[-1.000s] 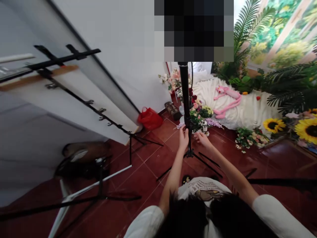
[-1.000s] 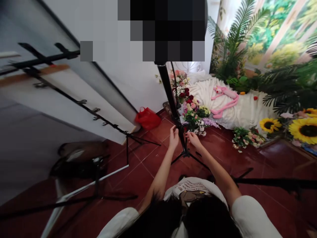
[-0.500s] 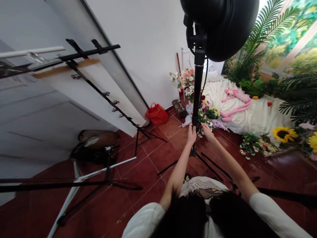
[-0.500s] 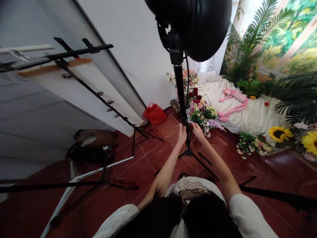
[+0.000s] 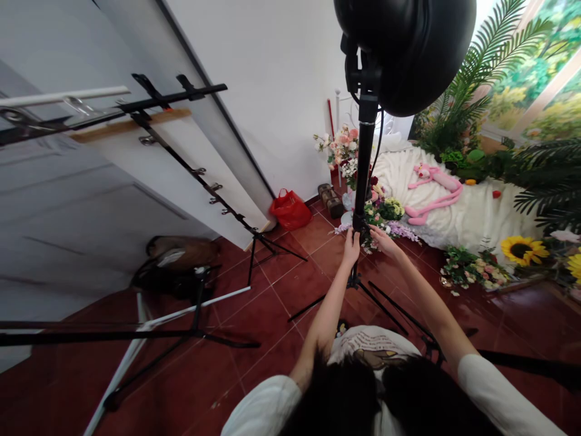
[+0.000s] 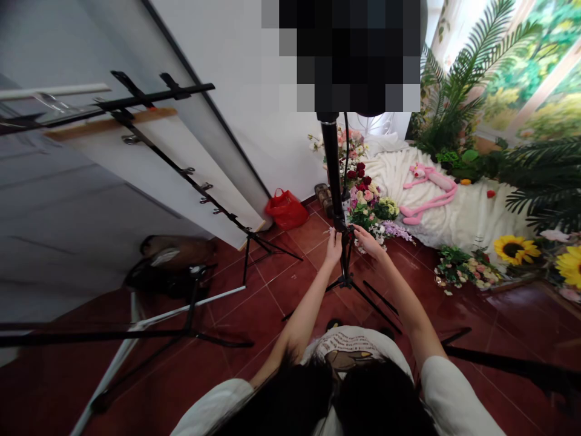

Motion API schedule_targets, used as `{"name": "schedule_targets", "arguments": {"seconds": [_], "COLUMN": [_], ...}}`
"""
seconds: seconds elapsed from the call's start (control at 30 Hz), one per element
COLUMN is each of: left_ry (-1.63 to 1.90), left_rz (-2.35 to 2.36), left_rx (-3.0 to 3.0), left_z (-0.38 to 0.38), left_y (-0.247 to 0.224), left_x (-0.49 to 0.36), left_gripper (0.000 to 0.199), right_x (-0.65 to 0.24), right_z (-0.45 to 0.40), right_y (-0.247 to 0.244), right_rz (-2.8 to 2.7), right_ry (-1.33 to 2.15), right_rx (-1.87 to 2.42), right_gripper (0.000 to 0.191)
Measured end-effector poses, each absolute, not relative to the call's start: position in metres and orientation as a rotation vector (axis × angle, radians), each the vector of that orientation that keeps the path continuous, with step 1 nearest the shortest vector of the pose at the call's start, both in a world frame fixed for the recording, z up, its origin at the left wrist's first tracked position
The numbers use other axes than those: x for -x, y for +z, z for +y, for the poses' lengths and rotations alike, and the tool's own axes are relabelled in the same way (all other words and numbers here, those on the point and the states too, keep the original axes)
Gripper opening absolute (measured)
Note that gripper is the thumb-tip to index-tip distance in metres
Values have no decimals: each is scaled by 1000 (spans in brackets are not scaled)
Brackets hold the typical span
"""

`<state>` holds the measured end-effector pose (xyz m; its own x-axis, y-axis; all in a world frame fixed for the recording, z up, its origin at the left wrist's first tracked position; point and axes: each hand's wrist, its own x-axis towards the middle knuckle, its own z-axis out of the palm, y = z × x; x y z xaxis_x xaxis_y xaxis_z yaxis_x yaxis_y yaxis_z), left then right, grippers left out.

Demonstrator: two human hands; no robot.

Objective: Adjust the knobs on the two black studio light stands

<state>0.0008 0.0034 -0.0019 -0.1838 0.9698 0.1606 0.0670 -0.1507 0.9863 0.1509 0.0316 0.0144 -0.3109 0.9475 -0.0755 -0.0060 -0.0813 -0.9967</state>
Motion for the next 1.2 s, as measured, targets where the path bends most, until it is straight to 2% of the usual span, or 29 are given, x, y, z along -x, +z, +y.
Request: {"name": "schedule_targets", "arguments": {"seconds": [0.23, 0.5, 0.6, 0.77, 1.0, 1.2], "left_ry": [1437, 1453, 1459, 1468, 1496, 1488], "left_rz": [1313, 1309, 1308, 1312, 1244, 1244], "left_rx": [-1258, -1257, -1276, -1266, -1315, -1301], "left_z": [2, 2, 1, 1, 2, 2], "left_y": [1, 2, 5, 8, 2, 4], "left_x": [-1, -1, -2, -2, -1, 0], "left_gripper": [54, 53, 51, 52, 57, 56], "right_x": [-166, -164, -161, -149, -148, -162], "right_z": [45, 41, 39, 36, 38, 24], "right_y": [36, 53, 49, 34, 26, 8], "right_rz": [-1618, -1640, -1626, -1527, -1556, -1722], "right_ry": [1421, 1377, 1344, 1024, 871, 835], "right_rx": [1175, 1219, 1191, 1288, 1302, 1431], "right_gripper": [47, 45, 42, 19, 27, 20]}}
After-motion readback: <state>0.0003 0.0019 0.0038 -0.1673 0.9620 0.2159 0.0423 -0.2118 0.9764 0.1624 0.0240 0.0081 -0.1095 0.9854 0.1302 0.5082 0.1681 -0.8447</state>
